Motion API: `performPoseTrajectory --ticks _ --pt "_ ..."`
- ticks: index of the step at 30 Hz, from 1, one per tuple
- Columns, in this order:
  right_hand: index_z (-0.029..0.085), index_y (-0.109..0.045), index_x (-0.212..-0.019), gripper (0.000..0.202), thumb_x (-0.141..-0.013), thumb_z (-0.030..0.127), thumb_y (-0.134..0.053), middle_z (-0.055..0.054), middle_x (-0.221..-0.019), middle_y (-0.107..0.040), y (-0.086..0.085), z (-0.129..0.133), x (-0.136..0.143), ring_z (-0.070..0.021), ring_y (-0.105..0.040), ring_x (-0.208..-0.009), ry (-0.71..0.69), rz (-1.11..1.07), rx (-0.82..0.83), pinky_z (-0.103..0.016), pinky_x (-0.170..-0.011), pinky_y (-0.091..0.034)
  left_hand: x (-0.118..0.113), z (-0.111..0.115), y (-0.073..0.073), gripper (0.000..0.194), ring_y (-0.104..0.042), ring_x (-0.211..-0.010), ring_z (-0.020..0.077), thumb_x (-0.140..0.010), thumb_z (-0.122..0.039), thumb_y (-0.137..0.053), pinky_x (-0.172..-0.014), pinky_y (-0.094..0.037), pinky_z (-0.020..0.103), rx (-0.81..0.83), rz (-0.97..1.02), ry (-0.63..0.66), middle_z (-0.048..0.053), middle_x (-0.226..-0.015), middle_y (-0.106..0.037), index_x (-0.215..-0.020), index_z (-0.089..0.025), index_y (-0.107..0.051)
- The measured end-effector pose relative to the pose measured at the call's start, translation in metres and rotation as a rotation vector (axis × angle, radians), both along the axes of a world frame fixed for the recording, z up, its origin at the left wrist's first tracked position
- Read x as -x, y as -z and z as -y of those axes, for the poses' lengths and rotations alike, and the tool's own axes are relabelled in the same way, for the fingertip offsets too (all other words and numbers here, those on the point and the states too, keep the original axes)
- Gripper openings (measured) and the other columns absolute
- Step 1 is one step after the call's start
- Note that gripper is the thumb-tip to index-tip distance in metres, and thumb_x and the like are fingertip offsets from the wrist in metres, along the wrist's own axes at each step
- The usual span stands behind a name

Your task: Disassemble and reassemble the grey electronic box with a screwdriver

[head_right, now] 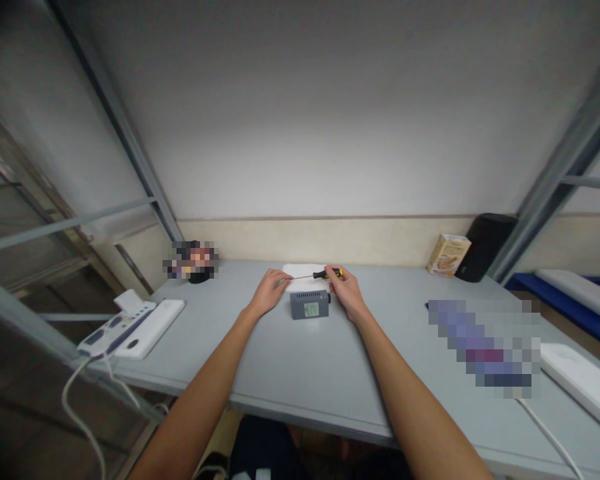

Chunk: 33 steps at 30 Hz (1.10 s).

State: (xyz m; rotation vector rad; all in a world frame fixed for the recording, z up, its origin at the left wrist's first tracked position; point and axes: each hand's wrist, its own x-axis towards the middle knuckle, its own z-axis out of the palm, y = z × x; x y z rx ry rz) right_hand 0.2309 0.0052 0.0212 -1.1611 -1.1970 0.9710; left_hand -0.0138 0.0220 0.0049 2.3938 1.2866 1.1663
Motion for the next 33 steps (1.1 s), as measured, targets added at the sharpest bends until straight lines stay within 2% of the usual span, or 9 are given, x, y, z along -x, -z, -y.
performPoseTrajectory --ticks 6,8,12,14,16,18,22,27,33 --pt "0.019 -0.071 -0.101 0.057 -0.074 0.069 -0.069 -0.001 -0.069 -0.064 -0.002 0.0 0.0 -0.012 -0.046 -0.054 -0.019 -0.009 -0.054 -0.026 -0.053 -0.034 -0.003 0.001 -0.001 0.019 -0.059 -0.102 0.0218 -0.096 -0.025 -0.058 -0.096 -0.044 0.036 0.041 0.071 0.018 0.005 -0.103 -0.075 -0.101 -0.02 -0.076" --pt "0.019 -0.07 -0.1 0.057 -0.074 0.07 -0.069 0.0 -0.068 -0.063 -0.006 0.001 0.001 -0.0125 -0.046 -0.054 0.001 -0.009 -0.077 -0.026 -0.053 -0.034 -0.006 0.001 -0.003 0.022 -0.06 -0.104 0.0218 -0.096 -0.029 -0.059 -0.097 -0.044 0.036 0.055 0.139 0.025 0.006 -0.107 -0.075 -0.107 -0.02 -0.075" --pt "0.021 -0.069 -0.094 0.053 -0.075 0.07 -0.067 0.002 -0.064 -0.057 -0.02 0.003 -0.002 -0.0128 -0.045 -0.054 0.068 -0.054 -0.153 -0.027 -0.053 -0.034 -0.008 0.006 -0.014 0.038 -0.06 -0.113 0.0222 -0.099 -0.038 -0.05 -0.097 -0.046 0.036 0.167 0.354 0.023 0.009 -0.125 -0.07 -0.129 -0.02 -0.066" --pt "0.022 -0.066 -0.089 0.049 -0.077 0.069 -0.067 0.003 -0.063 -0.054 -0.028 0.004 -0.005 -0.0117 -0.042 -0.052 0.078 -0.132 -0.185 -0.027 -0.051 -0.032 -0.007 0.009 -0.023 0.039 -0.06 -0.116 0.0231 -0.098 -0.039 -0.05 -0.097 -0.046 0.036 0.281 0.457 0.056 0.01 -0.126 -0.069 -0.126 -0.02 -0.067" --pt "0.022 -0.063 -0.084 0.044 -0.078 0.065 -0.068 0.004 -0.062 -0.051 -0.036 0.006 -0.008 -0.0105 -0.04 -0.05 0.051 -0.205 -0.209 -0.026 -0.049 -0.031 -0.004 0.012 -0.03 0.037 -0.063 -0.111 0.0232 -0.093 -0.036 -0.054 -0.094 -0.048 0.035 0.438 0.513 0.156 0.01 -0.123 -0.07 -0.123 -0.019 -0.069" --pt "0.022 -0.062 -0.08 0.039 -0.08 0.06 -0.068 0.004 -0.061 -0.048 -0.042 0.009 -0.01 -0.01 -0.04 -0.05 0.01 -0.223 -0.24 -0.026 -0.049 -0.031 -0.002 0.016 -0.036 0.04 -0.066 -0.105 0.0226 -0.088 -0.031 -0.057 -0.091 -0.049 0.034 0.617 0.562 0.323 0.011 -0.122 -0.07 -0.124 -0.019 -0.068" --pt "0.021 -0.061 -0.075 0.036 -0.084 0.056 -0.065 0.003 -0.061 -0.045 -0.052 0.018 -0.009 -0.011 -0.041 -0.054 -0.026 -0.113 -0.293 -0.026 -0.051 -0.032 -0.002 0.023 -0.037 0.05 -0.065 -0.112 0.0263 -0.075 -0.018 -0.064 -0.099 -0.046 0.038 0.854 0.617 0.615 0.014 -0.124 -0.069 -0.124 -0.018 -0.068" --pt "0.022 -0.06 -0.075 0.038 -0.082 0.058 -0.064 0.002 -0.06 -0.049 -0.06 0.026 -0.003 -0.0124 -0.041 -0.055 -0.013 0.012 -0.296 -0.026 -0.051 -0.032 -0.003 0.023 -0.033 0.06 -0.06 -0.12 0.0294 -0.067 -0.012 -0.068 -0.105 -0.042 0.042 0.919 0.623 0.695 0.015 -0.128 -0.067 -0.127 -0.018 -0.066" --pt "0.022 -0.061 -0.076 0.035 -0.083 0.056 -0.065 0.003 -0.059 -0.048 -0.057 0.027 -0.001 -0.0125 -0.042 -0.055 -0.025 0.051 -0.295 -0.027 -0.052 -0.032 -0.003 0.023 -0.032 0.059 -0.059 -0.124 0.0288 -0.068 -0.012 -0.07 -0.106 -0.041 0.041 0.906 0.616 0.73 0.014 -0.13 -0.066 -0.127 -0.021 -0.065"
